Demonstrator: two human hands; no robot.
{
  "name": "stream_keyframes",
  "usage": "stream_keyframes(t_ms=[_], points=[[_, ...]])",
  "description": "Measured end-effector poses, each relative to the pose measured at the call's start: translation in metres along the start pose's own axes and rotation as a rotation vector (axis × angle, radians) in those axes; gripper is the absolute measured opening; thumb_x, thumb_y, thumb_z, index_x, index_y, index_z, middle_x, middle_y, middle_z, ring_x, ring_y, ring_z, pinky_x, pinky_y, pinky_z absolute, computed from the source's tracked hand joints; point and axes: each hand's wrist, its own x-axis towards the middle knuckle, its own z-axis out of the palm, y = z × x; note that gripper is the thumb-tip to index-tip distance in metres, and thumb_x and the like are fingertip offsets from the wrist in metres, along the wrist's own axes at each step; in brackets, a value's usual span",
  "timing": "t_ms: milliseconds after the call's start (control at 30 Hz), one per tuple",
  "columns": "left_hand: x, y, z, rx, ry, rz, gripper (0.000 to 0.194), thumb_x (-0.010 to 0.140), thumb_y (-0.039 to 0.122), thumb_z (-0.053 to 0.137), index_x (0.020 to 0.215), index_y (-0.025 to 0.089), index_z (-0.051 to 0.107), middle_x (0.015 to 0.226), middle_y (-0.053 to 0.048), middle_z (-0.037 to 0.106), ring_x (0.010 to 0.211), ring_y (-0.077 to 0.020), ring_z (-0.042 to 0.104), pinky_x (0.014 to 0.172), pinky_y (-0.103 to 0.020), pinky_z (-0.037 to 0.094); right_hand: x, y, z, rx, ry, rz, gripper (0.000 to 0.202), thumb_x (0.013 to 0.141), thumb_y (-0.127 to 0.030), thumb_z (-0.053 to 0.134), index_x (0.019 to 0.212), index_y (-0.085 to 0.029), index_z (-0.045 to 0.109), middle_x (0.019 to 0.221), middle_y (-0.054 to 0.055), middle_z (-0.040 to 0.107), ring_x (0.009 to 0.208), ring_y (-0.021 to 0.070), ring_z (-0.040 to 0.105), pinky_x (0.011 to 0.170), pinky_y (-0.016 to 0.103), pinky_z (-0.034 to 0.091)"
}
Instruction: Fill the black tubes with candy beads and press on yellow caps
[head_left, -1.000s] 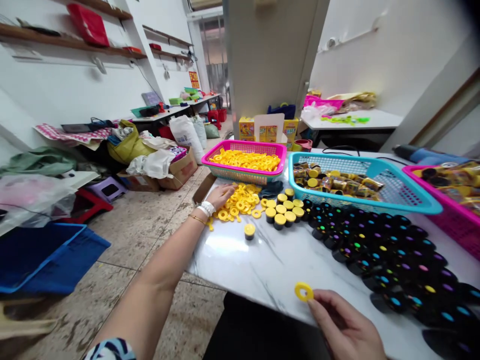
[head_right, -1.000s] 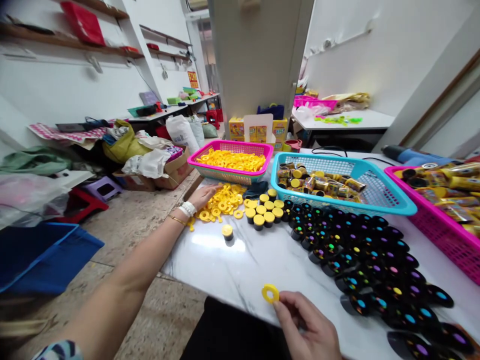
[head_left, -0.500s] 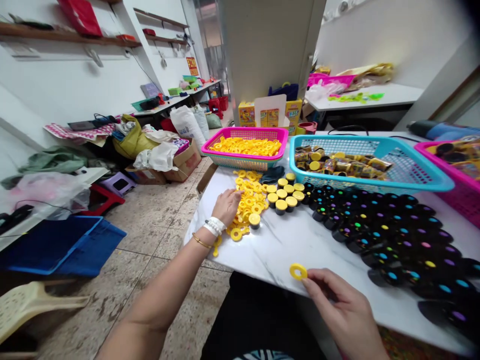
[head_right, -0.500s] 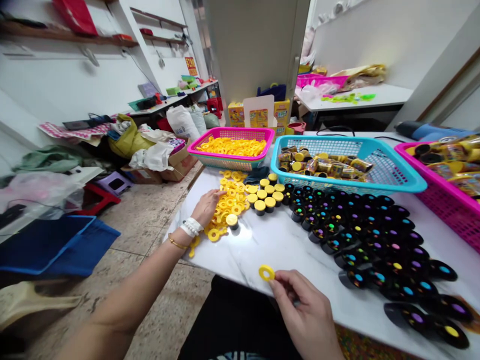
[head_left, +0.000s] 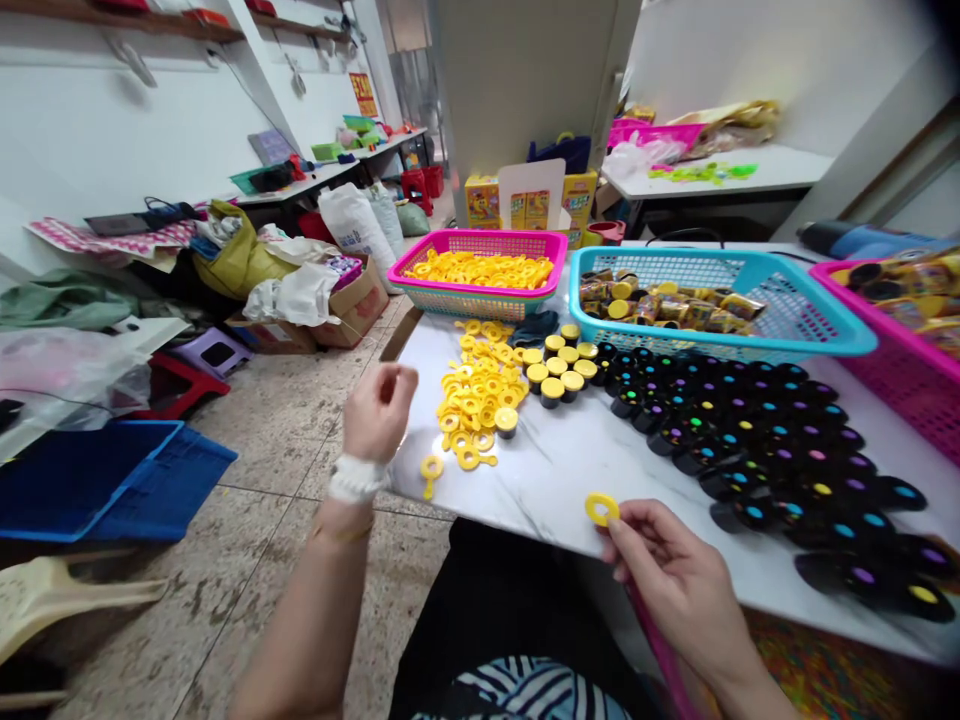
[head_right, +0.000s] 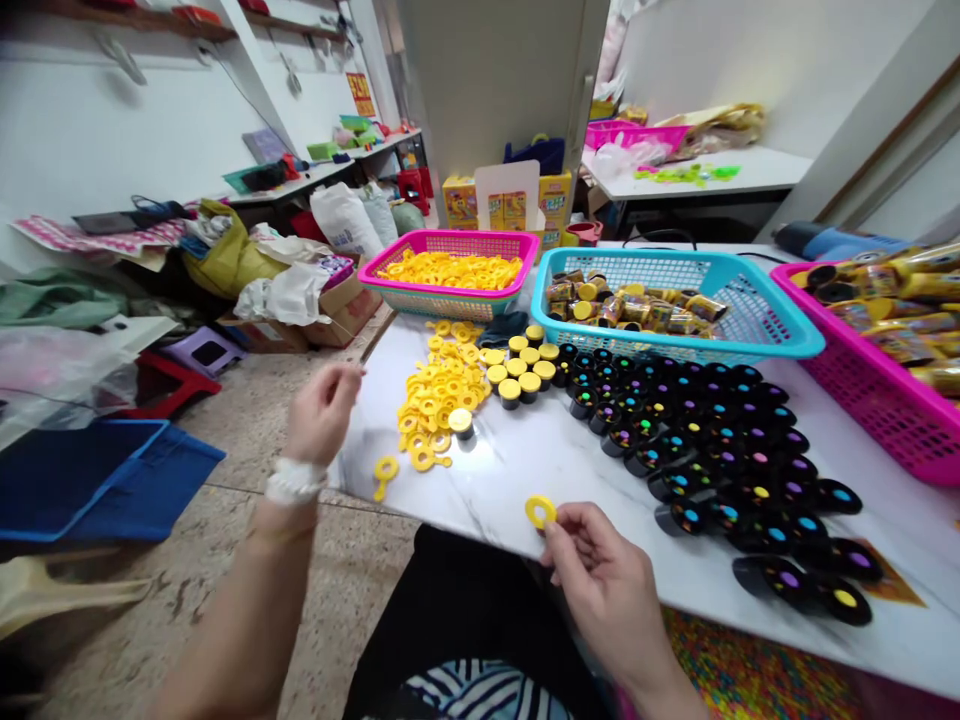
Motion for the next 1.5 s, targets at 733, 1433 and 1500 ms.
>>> stream_keyframes(t_ms=[733, 1433, 1500], points=[[-0.107, 0.121, 0.086, -0.291, -0.386, 0.41, 0.024, 0.086, 0.038, 0.063, 0.1, 0.02, 0.063, 0.09, -0.007, 0.063, 0.087, -0.0218, 0.062, 0.08, -0.036, 0.052, -0.049, -0.006, -0.039, -0.066, 0.233, 0.043, 0.021, 0.087, -0.039, 0.062, 0.082, -0.019, 0.068, 0.077, 0.005, 0.064, 0.068, 0.0157, 0.062, 0.057, 0.021, 0.052], [-0.109, 0.136, 0.111, -0.057, -0.409, 0.433, 0.013, 0.08, 0.029, 0.063, 0.087, 0.018, 0.062, 0.083, -0.005, 0.06, 0.079, -0.0203, 0.056, 0.075, -0.035, 0.046, -0.022, -0.018, -0.059, 0.198, 0.321, 0.119, 0.021, 0.08, -0.036, 0.071, 0.09, -0.018, 0.077, 0.084, 0.005, 0.067, 0.054, 0.0107, 0.062, 0.049, 0.022, 0.054], [-0.109, 0.129, 0.107, -0.051, -0.411, 0.426, 0.015, 0.078, 0.03, 0.064, 0.088, 0.018, 0.061, 0.083, -0.005, 0.06, 0.081, -0.0212, 0.056, 0.077, -0.036, 0.046, 0.002, -0.023, -0.053, 0.249, 0.214, 0.146, 0.025, 0.078, -0.038, 0.073, 0.09, -0.016, 0.077, 0.074, 0.003, 0.066, 0.049, 0.0093, 0.058, 0.044, 0.021, 0.05]])
